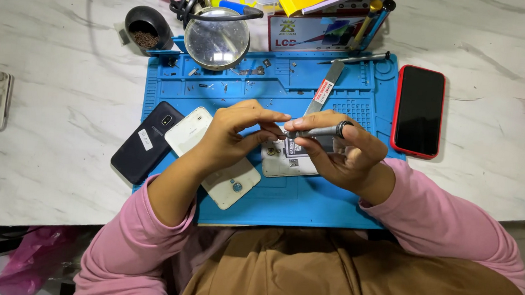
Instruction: Repairing a mobile phone by using a screwdriver to manipulate internal components on a repair mat
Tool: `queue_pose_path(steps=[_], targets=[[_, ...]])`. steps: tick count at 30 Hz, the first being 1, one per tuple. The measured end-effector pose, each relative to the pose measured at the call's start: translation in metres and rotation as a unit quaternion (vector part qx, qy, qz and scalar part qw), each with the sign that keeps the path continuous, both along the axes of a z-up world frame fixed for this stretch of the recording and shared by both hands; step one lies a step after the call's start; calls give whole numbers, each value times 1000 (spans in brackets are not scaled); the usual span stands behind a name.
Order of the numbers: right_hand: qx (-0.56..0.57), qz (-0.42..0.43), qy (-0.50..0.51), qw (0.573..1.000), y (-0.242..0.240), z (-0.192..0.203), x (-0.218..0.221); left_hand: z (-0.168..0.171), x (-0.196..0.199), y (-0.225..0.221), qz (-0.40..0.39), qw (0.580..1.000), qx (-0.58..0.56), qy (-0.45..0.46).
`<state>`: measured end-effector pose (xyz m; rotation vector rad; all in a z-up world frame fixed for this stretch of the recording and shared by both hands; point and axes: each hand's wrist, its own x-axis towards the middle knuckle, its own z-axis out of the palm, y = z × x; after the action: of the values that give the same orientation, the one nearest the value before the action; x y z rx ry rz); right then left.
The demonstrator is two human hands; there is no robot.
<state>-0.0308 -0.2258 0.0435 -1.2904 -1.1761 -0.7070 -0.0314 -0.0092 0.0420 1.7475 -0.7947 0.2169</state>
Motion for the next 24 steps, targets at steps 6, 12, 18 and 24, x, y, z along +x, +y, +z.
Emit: queue_pose_path(steps=[6,12,18,24], targets=[[6,9,17,1000,-1,-1,-1,4,0,1,-8,1000,-1,10],[11,9,25,1000,-4,-5,0,8,-1,-1,-16,1000,-10,17],[14,17,18,1000,-2,-3,2,7,0,-2,-17,1000,-17,14],[1,-7,-14,1000,-3,-4,2,5,1,0,-16,1000,-12,15]])
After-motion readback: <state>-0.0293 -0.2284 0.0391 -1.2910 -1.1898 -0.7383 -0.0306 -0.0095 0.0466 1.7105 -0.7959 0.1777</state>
